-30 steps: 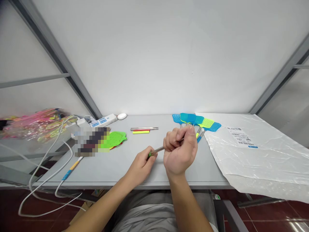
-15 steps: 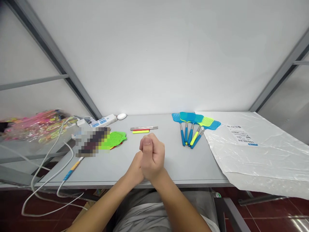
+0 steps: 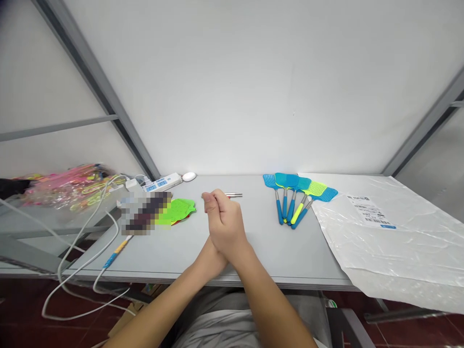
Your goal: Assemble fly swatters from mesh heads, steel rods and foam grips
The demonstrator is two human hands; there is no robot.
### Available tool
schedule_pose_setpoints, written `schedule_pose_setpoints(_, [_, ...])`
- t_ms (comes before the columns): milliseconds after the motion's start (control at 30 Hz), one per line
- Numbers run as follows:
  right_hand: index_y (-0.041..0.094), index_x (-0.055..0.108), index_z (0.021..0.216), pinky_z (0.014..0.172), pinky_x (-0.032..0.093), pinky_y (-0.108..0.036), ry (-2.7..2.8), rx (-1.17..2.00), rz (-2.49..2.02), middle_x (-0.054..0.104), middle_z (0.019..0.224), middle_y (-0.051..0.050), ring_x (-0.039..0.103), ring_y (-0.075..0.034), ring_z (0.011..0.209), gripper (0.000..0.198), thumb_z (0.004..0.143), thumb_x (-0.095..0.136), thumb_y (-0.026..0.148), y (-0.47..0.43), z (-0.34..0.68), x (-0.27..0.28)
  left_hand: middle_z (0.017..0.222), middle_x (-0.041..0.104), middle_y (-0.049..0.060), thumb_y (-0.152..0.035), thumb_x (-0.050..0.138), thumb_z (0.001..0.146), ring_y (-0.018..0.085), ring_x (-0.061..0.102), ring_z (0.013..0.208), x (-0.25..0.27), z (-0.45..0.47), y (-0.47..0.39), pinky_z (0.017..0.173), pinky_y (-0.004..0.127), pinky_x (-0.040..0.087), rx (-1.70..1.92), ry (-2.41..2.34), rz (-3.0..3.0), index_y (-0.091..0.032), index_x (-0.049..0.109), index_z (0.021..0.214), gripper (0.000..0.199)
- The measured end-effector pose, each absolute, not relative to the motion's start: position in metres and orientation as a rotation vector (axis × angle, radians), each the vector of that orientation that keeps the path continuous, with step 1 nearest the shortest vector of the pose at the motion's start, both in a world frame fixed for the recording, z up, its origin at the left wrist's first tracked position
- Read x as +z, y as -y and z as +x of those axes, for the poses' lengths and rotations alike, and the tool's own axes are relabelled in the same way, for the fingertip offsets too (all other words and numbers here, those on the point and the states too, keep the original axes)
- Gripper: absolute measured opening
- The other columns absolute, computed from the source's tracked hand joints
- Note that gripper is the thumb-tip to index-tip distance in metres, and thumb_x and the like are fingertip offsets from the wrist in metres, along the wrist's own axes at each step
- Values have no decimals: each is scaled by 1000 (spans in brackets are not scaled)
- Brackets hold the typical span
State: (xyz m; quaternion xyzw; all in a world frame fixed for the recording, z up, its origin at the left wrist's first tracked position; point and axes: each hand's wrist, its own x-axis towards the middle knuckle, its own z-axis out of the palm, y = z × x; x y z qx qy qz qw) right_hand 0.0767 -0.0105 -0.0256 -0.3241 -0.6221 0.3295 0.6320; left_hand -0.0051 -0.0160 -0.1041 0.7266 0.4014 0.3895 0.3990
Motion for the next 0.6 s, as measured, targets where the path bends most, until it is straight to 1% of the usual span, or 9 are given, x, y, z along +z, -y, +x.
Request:
schedule_pose_setpoints(100, [22, 38, 66, 50, 26, -25, 1369, 772, -762, 34, 58, 6, 31, -10, 52, 41, 99, 40, 45, 4, 80, -28, 96, 67, 5, -12, 46, 88, 18, 60, 83, -99, -5, 18, 69, 26, 47, 976, -1022, 1912, -17, 59, 108, 25])
schedule_pose_setpoints(233, [22, 38, 65, 50, 27, -26, 1309, 793, -786, 35, 58, 6, 32, -10, 53, 43, 99, 40, 49, -3, 84, -30, 88, 69, 5, -16, 41, 92, 19, 60, 70, -98, -6, 18, 61, 27, 41, 937, -1126, 1981, -16, 54, 115, 26])
schedule_pose_setpoints(400, [22, 37, 65, 49, 27, -26, 1305, 816, -788, 34, 56, 6, 31, -10, 52, 44, 97, 41, 52, -6, 90, -35, 93, 69, 7, -21, 38, 95, 22, 63, 77, -98, -5, 18, 64, 29, 41, 928, -1180, 2031, -18, 52, 113, 22])
schedule_pose_setpoints(500, [23, 35, 65, 47, 25, -26, 1293, 863, -770, 32, 56, 7, 30, -10, 50, 45, 97, 41, 54, -7, 93, -39, 91, 69, 8, -22, 39, 95, 23, 63, 76, -98, -5, 18, 64, 29, 40, 911, -1216, 2061, -18, 53, 106, 19])
schedule_pose_setpoints(600, [23, 35, 66, 47, 25, -26, 1323, 891, -764, 32, 56, 7, 29, -10, 50, 44, 97, 41, 54, -9, 93, -41, 90, 69, 7, -22, 39, 94, 23, 63, 75, -98, -5, 17, 63, 29, 40, 926, -1230, 2064, -19, 54, 106, 19])
